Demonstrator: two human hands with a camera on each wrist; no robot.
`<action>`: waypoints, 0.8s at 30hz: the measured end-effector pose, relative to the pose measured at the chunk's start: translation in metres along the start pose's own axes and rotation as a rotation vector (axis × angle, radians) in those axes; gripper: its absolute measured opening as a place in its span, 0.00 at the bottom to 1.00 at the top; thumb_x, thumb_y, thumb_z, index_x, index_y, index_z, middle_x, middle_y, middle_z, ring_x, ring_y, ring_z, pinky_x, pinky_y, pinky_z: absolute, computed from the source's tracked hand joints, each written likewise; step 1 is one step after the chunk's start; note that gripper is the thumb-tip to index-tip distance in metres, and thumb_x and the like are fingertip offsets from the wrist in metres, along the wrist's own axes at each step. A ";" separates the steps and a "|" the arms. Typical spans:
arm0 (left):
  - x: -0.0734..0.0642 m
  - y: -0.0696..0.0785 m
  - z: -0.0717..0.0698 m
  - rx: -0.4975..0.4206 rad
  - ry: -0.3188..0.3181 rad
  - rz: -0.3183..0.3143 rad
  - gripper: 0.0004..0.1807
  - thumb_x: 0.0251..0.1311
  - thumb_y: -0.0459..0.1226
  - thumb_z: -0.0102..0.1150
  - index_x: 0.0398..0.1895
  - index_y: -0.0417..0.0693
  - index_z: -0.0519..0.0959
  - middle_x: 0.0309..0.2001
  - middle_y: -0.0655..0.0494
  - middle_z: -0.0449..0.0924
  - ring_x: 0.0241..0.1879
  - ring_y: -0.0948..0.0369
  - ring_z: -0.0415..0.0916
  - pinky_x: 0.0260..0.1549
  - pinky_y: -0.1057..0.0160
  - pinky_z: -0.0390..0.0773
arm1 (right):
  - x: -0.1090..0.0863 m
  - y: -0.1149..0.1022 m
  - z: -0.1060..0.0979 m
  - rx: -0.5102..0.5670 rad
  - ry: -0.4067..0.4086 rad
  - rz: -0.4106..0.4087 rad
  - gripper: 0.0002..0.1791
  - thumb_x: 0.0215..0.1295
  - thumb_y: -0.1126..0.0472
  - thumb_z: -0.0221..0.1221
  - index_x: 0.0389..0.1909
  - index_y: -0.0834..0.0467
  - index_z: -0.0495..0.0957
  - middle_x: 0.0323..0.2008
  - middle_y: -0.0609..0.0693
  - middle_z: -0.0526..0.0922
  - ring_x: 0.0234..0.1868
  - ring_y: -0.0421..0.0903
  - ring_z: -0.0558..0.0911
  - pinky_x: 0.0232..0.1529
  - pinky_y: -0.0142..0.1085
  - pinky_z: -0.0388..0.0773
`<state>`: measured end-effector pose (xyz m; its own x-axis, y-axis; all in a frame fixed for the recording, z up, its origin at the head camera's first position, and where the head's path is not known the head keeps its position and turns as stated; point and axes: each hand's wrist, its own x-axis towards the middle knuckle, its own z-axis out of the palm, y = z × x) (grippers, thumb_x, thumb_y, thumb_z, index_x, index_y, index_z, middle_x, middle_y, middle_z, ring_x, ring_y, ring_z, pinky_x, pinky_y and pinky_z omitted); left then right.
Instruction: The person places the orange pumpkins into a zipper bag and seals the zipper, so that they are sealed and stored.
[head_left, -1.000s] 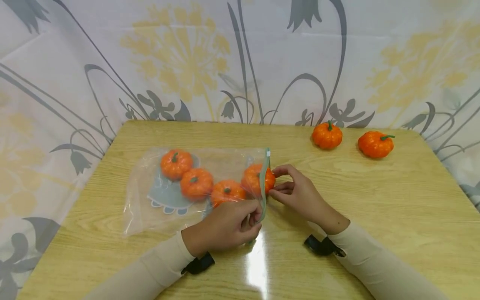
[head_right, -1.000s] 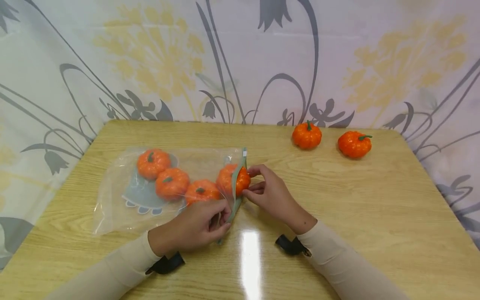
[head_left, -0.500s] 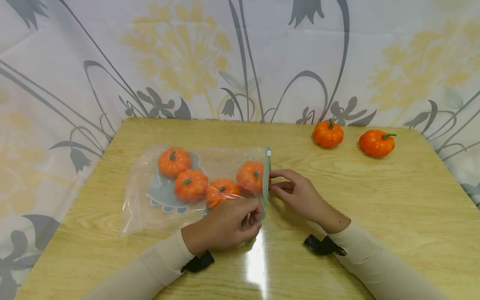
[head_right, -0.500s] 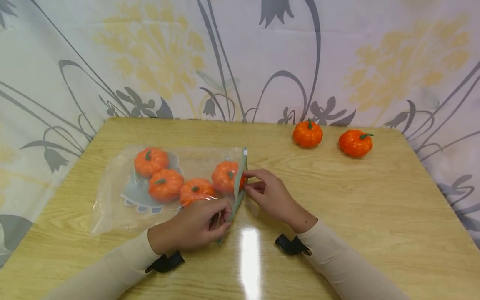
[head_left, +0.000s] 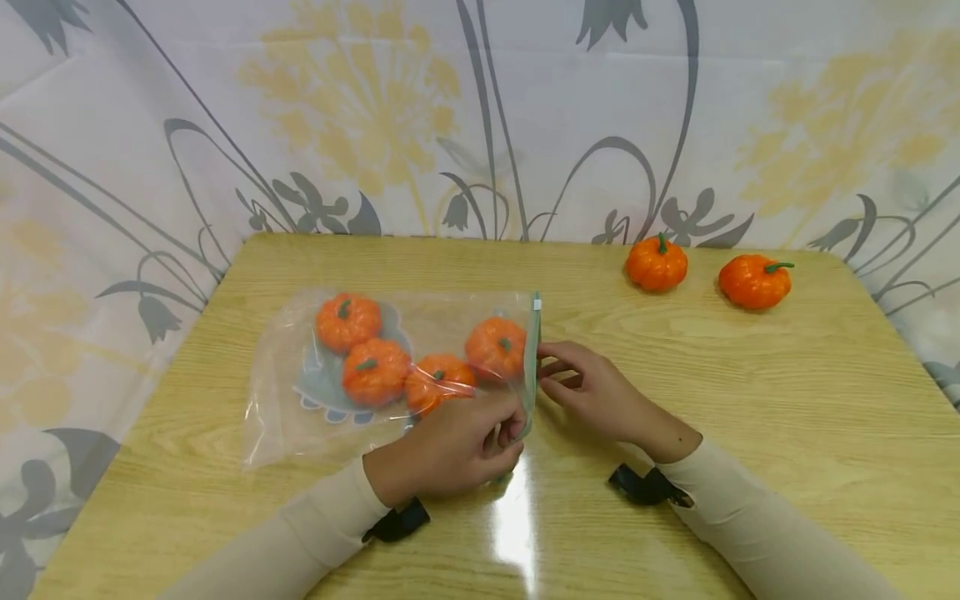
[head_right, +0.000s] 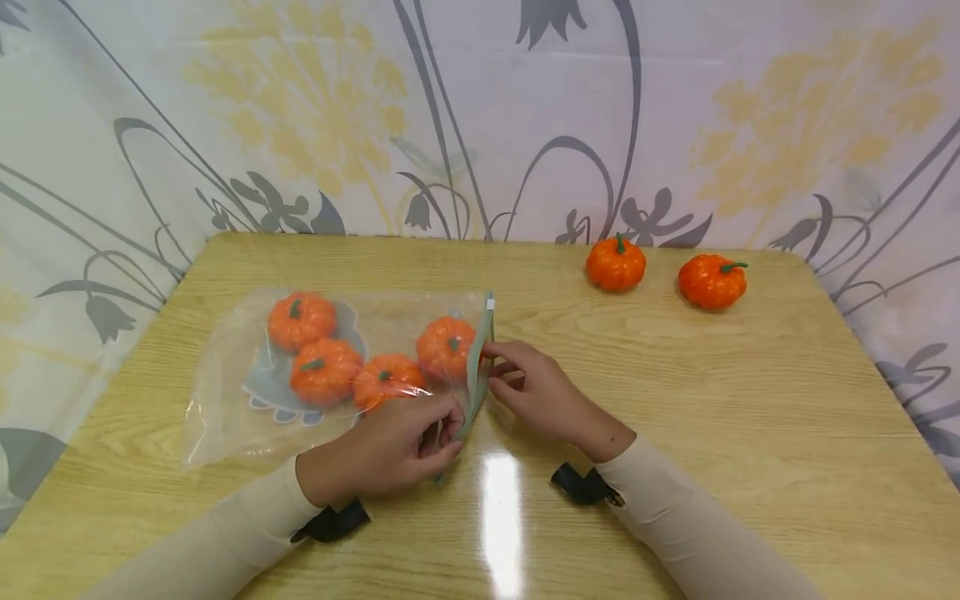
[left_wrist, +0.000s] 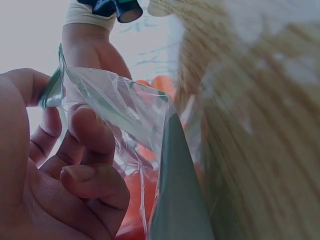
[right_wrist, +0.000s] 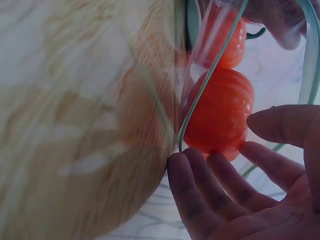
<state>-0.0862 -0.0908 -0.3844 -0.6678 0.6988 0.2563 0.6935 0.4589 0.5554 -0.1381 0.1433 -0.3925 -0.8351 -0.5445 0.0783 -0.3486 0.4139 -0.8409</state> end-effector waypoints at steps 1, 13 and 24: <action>0.000 0.000 0.000 -0.003 -0.001 -0.001 0.10 0.62 0.38 0.63 0.35 0.53 0.69 0.29 0.65 0.71 0.22 0.75 0.59 0.25 0.77 0.64 | 0.000 0.000 0.000 0.000 -0.010 -0.001 0.25 0.70 0.70 0.56 0.67 0.62 0.70 0.62 0.62 0.76 0.55 0.59 0.83 0.52 0.50 0.82; 0.000 -0.001 -0.002 -0.028 -0.012 -0.009 0.10 0.62 0.37 0.62 0.36 0.53 0.69 0.30 0.64 0.71 0.22 0.75 0.59 0.23 0.77 0.65 | 0.002 0.001 -0.002 -0.009 -0.058 -0.022 0.26 0.72 0.68 0.55 0.69 0.61 0.67 0.61 0.61 0.76 0.58 0.59 0.81 0.54 0.51 0.81; 0.001 0.000 -0.001 -0.036 -0.039 -0.034 0.10 0.62 0.38 0.63 0.35 0.54 0.69 0.30 0.65 0.71 0.22 0.75 0.61 0.23 0.76 0.66 | 0.000 0.001 -0.001 -0.007 -0.081 -0.026 0.27 0.72 0.66 0.56 0.70 0.59 0.66 0.59 0.59 0.78 0.58 0.57 0.81 0.56 0.51 0.79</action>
<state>-0.0869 -0.0908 -0.3838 -0.6791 0.7044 0.2065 0.6602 0.4631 0.5913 -0.1395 0.1446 -0.3929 -0.7886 -0.6124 0.0562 -0.3732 0.4040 -0.8352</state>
